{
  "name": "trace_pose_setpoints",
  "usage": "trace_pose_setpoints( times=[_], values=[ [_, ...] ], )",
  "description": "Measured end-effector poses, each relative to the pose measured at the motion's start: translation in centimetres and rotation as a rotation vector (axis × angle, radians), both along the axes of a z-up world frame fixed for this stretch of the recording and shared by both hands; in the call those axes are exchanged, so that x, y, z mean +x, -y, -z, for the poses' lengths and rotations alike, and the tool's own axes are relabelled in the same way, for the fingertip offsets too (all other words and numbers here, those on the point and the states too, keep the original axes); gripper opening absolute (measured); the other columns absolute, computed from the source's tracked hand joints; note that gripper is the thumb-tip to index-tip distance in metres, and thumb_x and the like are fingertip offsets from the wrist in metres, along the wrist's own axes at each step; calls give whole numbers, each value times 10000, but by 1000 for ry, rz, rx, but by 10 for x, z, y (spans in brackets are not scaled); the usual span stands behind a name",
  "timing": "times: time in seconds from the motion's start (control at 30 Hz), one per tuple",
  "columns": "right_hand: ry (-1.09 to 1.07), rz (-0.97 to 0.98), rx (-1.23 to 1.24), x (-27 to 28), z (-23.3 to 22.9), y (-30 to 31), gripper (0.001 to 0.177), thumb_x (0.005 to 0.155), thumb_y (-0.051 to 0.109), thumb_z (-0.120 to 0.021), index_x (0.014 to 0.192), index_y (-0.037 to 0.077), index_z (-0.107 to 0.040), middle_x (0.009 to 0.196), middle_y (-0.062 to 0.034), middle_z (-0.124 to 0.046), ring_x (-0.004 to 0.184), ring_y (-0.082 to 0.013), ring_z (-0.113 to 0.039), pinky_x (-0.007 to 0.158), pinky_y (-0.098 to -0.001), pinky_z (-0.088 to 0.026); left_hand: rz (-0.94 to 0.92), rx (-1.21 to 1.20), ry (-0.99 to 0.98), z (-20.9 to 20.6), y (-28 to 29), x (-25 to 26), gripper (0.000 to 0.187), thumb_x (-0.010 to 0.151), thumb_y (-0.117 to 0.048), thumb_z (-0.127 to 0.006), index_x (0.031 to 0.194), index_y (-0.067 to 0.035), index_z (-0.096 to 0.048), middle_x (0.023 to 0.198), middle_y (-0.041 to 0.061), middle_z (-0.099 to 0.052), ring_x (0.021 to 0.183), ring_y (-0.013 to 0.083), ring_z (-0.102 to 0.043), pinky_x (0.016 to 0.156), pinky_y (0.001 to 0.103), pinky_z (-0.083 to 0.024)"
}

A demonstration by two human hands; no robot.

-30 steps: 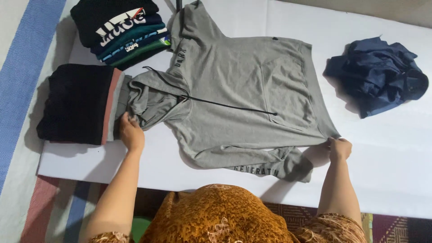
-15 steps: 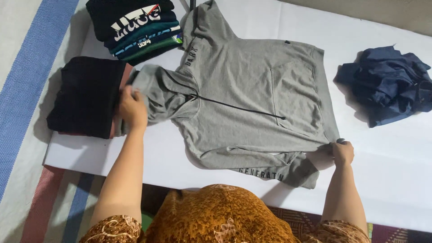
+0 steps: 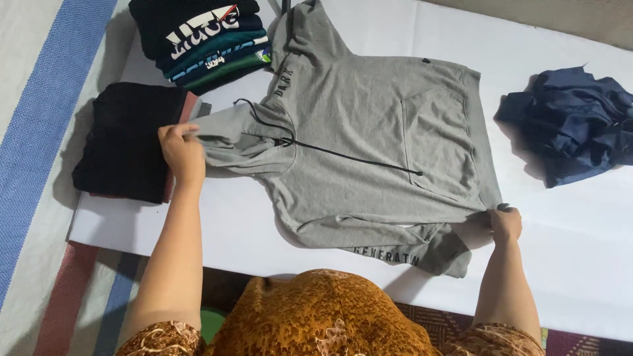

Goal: Folding various garments including a t-shirt and a hoodie on a flat surface.

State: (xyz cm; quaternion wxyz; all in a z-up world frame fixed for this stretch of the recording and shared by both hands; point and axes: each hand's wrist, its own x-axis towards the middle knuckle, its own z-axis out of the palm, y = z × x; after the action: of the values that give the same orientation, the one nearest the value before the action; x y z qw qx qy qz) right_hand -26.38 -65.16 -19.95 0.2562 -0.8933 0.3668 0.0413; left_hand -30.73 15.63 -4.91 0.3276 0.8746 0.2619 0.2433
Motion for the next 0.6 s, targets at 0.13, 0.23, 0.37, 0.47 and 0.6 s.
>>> trace_pose_setpoints(
  times=[0.13, 0.23, 0.37, 0.47, 0.6],
  values=[
    [3, -14, -1, -2, -8, -8, 446, 879, 261, -791, 1190, -44, -699, 1102, -257, -738, 989, -383, -722, 869, -462, -549, 83, 113, 47, -9, 2, 9, 317, 781, 2, -759, 1085, -52, -686, 1228, 195, -488, 1116, 402, -553, 978, 443, -474],
    [-37, 47, 60, -2, -13, -11, 442, 893, 266, -756, 1206, -36, -683, 1081, -254, -740, 955, -396, -739, 822, -483, -570, 206, 488, -105, -16, 4, 3, 414, 853, 91, -637, 1244, -43, -651, 1301, 208, -492, 1188, 420, -550, 967, 455, -503],
    [21, -6, 1, -3, -5, -4, 476, 845, 256, -805, 1201, -32, -674, 1071, -248, -722, 942, -380, -709, 785, -449, -553, 189, 714, -35, -45, -13, 4, 216, 986, 15, -678, 1176, -85, -657, 1384, 194, -532, 1153, 393, -577, 915, 468, -517],
    [8, 11, 37, -6, -15, -11, 478, 853, 247, -792, 1208, -45, -662, 1066, -262, -723, 906, -390, -720, 742, -459, -565, 157, 632, 31, -74, -19, 0, 148, 982, -20, -671, 1116, -78, -653, 1280, 177, -585, 1105, 388, -615, 879, 476, -529],
    [10, 36, 38, -4, -17, -15, 502, 849, 267, -795, 1217, -44, -652, 1080, -263, -716, 904, -392, -712, 717, -479, -570, 34, 231, 132, -75, -42, 5, 147, 1023, -9, -609, 1126, -91, -674, 1120, 118, -645, 1000, 326, -665, 841, 465, -528]
  ],
)
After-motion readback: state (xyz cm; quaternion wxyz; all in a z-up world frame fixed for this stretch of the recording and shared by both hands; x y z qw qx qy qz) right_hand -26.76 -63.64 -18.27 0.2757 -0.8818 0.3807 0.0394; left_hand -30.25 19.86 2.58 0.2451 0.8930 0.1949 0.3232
